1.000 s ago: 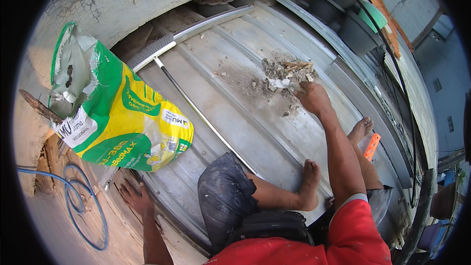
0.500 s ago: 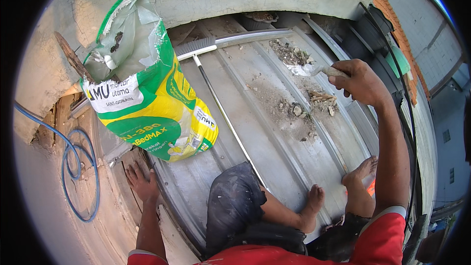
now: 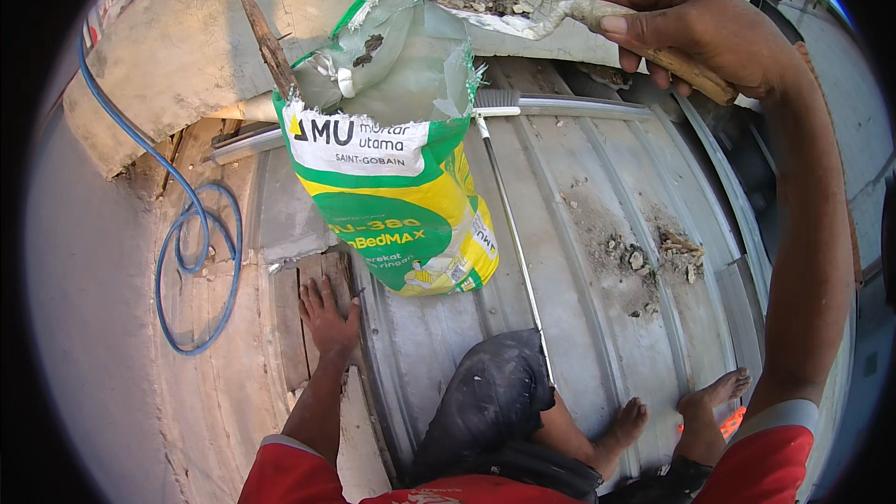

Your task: The person sits on a corrugated metal roof and uses a hand trowel to scrape debris and dust into a pile. They occasionally use a long-handled brush to sweep the debris. A bag of construction material is visible nearby.

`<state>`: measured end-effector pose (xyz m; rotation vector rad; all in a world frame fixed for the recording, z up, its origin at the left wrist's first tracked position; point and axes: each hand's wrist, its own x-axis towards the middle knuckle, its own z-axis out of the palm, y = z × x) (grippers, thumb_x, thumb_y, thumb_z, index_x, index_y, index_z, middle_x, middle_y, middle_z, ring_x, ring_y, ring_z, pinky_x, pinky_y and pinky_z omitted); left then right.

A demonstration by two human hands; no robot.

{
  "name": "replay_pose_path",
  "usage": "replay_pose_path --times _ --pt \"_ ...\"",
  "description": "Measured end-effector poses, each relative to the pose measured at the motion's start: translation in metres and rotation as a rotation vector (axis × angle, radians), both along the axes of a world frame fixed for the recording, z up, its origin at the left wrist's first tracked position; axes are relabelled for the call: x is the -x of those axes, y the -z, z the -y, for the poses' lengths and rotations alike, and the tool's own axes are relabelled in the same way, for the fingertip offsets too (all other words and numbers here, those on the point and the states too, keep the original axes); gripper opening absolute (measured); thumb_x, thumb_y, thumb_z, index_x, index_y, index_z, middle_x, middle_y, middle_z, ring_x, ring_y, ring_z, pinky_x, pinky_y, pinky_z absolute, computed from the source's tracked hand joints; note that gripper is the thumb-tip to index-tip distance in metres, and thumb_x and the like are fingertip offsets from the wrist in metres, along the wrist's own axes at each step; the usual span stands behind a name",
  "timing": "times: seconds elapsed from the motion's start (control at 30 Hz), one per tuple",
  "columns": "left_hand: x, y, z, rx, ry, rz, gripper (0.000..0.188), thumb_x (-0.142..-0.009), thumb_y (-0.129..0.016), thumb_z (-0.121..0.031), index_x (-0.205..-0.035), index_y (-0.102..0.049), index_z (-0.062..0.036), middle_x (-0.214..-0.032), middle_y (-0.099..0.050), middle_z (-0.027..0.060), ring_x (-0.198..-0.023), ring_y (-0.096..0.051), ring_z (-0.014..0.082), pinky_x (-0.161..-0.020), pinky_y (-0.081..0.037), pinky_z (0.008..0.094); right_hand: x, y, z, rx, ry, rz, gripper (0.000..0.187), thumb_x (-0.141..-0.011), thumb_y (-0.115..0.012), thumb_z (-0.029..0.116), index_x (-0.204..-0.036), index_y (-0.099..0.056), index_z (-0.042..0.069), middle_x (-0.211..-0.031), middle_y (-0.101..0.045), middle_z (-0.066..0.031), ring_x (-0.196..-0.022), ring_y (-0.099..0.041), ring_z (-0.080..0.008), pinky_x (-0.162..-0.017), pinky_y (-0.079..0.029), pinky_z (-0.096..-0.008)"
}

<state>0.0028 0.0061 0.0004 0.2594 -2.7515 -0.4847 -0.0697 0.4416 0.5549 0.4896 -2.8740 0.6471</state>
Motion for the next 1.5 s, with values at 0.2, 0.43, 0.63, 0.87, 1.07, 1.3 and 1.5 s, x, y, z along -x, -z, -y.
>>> replay_pose_path --times 0.2,0.43,0.63,0.87,1.07,1.3,1.5 --pt "-0.001 -0.002 -0.001 -0.002 -0.009 0.006 0.087 -0.098 -0.07 -0.047 -0.169 -0.04 -0.0068 -0.174 -0.032 0.0293 -0.165 -0.021 0.0469 -0.134 -0.011 0.0619 0.054 0.067 0.051 0.374 -0.213 0.537 0.045 -0.104 -0.074 0.042 -0.11 -0.074 -0.003 -0.087 -0.075 -0.0116 -0.063 -0.071 -0.0149 -0.05 -0.061 -0.0304" --pt "-0.001 -0.002 0.0 -0.005 0.01 0.001 0.089 -0.097 -0.072 -0.047 -0.168 -0.04 -0.0043 -0.173 -0.032 0.0329 -0.164 -0.021 0.0509 -0.133 -0.012 0.0648 0.08 0.093 0.033 0.697 -0.342 0.866 0.046 -0.108 -0.066 0.044 -0.111 -0.074 -0.001 -0.087 -0.077 -0.0134 -0.057 -0.069 -0.0116 -0.044 -0.058 -0.0273" --pt "0.002 0.009 0.005 0.076 0.029 -0.017 0.088 -0.099 -0.069 -0.049 -0.169 -0.039 -0.0056 -0.172 -0.034 0.0311 -0.163 -0.024 0.0503 -0.133 -0.014 0.0641 0.05 0.123 -0.004 0.969 -0.465 0.732 0.053 -0.118 -0.048 0.042 -0.125 -0.069 -0.006 -0.079 -0.066 -0.007 -0.043 -0.054 -0.0041 -0.035 -0.045 -0.018" --pt "0.01 0.022 0.009 0.179 -0.008 0.027 0.085 -0.104 -0.063 -0.058 -0.17 -0.039 -0.0086 -0.174 -0.035 0.027 -0.164 -0.025 0.0463 -0.133 -0.017 0.0611 -0.06 0.22 -0.123 0.991 -0.053 0.44 0.044 -0.11 -0.067 0.039 -0.114 -0.071 -0.004 -0.077 -0.072 -0.0103 -0.047 -0.06 -0.0105 -0.04 -0.047 -0.0231" --pt "0.008 0.027 0.016 0.179 0.034 -0.008 0.086 -0.104 -0.062 -0.059 -0.171 -0.038 -0.0104 -0.174 -0.035 0.0255 -0.164 -0.025 0.045 -0.133 -0.018 0.0593 -0.134 0.376 -0.174 0.967 0.391 0.824 0.038 -0.106 -0.074 0.037 -0.111 -0.07 -0.001 -0.077 -0.071 -0.0097 -0.052 -0.063 -0.0137 -0.044 -0.05 -0.0289" --pt "0.011 0.029 0.015 0.184 -0.007 0.048 0.085 -0.105 -0.061 -0.059 -0.172 -0.036 -0.0128 -0.175 -0.034 0.0229 -0.164 -0.025 0.0434 -0.133 -0.018 0.0584 -0.173 0.488 -0.162 0.595 0.563 0.558 0.036 -0.102 -0.078 0.032 -0.114 -0.069 -0.001 -0.081 -0.07 -0.0079 -0.067 -0.068 -0.0152 -0.058 -0.055 -0.033" --pt "0.005 -0.002 -0.009 0.273 0.029 0.025 0.077 -0.108 -0.06 -0.052 -0.167 -0.042 -0.0069 -0.171 -0.036 0.0293 -0.163 -0.028 0.0437 -0.131 -0.021 0.0616 -0.169 0.483 -0.11 1.143 0.55 0.356 0.032 -0.104 -0.075 0.025 -0.122 -0.064 0.0 -0.091 -0.069 -0.0071 -0.079 -0.066 -0.0136 -0.072 -0.057 -0.0347"
